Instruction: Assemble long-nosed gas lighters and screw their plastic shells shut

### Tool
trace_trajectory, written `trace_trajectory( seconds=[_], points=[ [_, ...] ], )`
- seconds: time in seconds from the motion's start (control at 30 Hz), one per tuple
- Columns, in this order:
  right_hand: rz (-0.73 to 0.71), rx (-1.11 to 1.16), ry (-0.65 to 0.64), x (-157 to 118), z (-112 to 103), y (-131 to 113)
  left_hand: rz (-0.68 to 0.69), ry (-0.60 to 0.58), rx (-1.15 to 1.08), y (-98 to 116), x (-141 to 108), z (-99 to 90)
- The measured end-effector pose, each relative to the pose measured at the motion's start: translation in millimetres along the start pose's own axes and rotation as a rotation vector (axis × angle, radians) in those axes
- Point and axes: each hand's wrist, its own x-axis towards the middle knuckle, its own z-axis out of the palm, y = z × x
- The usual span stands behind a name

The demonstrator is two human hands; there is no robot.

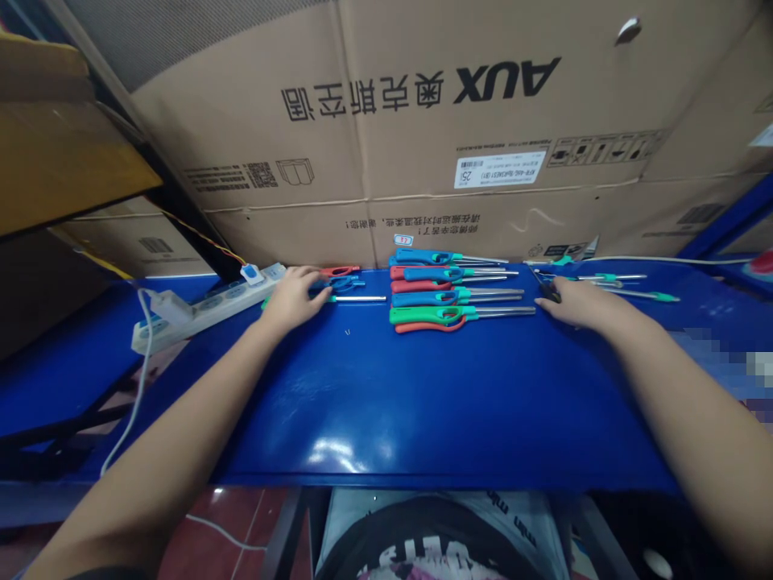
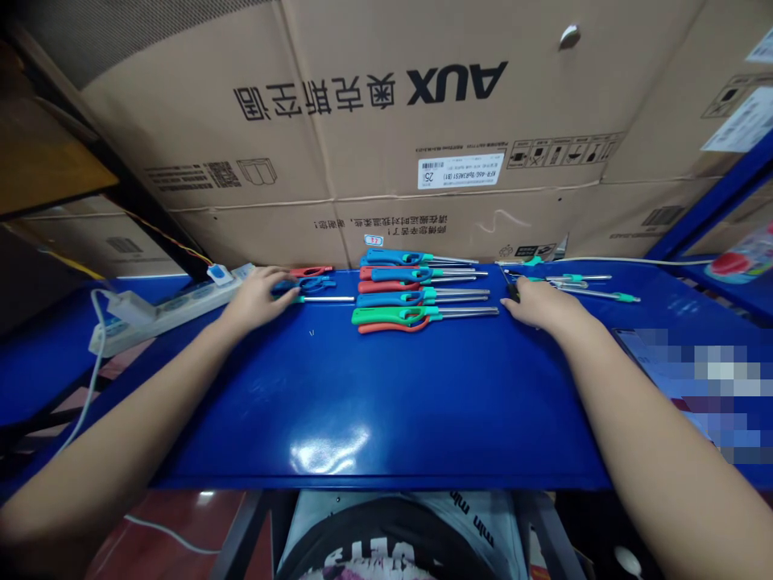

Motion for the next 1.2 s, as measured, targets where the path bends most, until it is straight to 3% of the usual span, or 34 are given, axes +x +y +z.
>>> trace_trajectory(
  seconds=[0.13, 0.27, 0.43, 0.57, 0.63, 1.0, 1.2],
  points=[
    [0.034, -0.004, -0.033, 0.4, 0.4, -0.6, -0.039, 0.029, -0.001, 15.6, 1.3, 25.2],
    [0.047, -0.003, -0.036, 2.0, 1.6, -1.2, -0.113, -0.011, 0.029, 15.7, 12.8, 26.3],
    [0.049, 0.004, -0.03, 2.8, 2.9, 0.1, -0.126, -0.197, 0.103, 12.1, 45.3, 14.6],
    [0.044, 0.011, -0.026, 3.1, 3.8, 1.5, -0.057, -0.417, 0.151, 10.0, 70.7, 6.1],
    [0.041, 0.016, -0.023, 3.5, 4.2, 1.9, -0.015, -0.465, 0.177, 9.0, 77.1, 3.4],
    [0.034, 0.042, -0.03, 3.9, 3.9, 2.9, 0.117, -0.378, 0.234, -0.7, 74.8, 8.9],
    [0.031, 0.039, -0.031, 4.4, 4.4, 3.5, 0.153, -0.39, 0.264, 0.5, 77.4, 9.5]
  ],
)
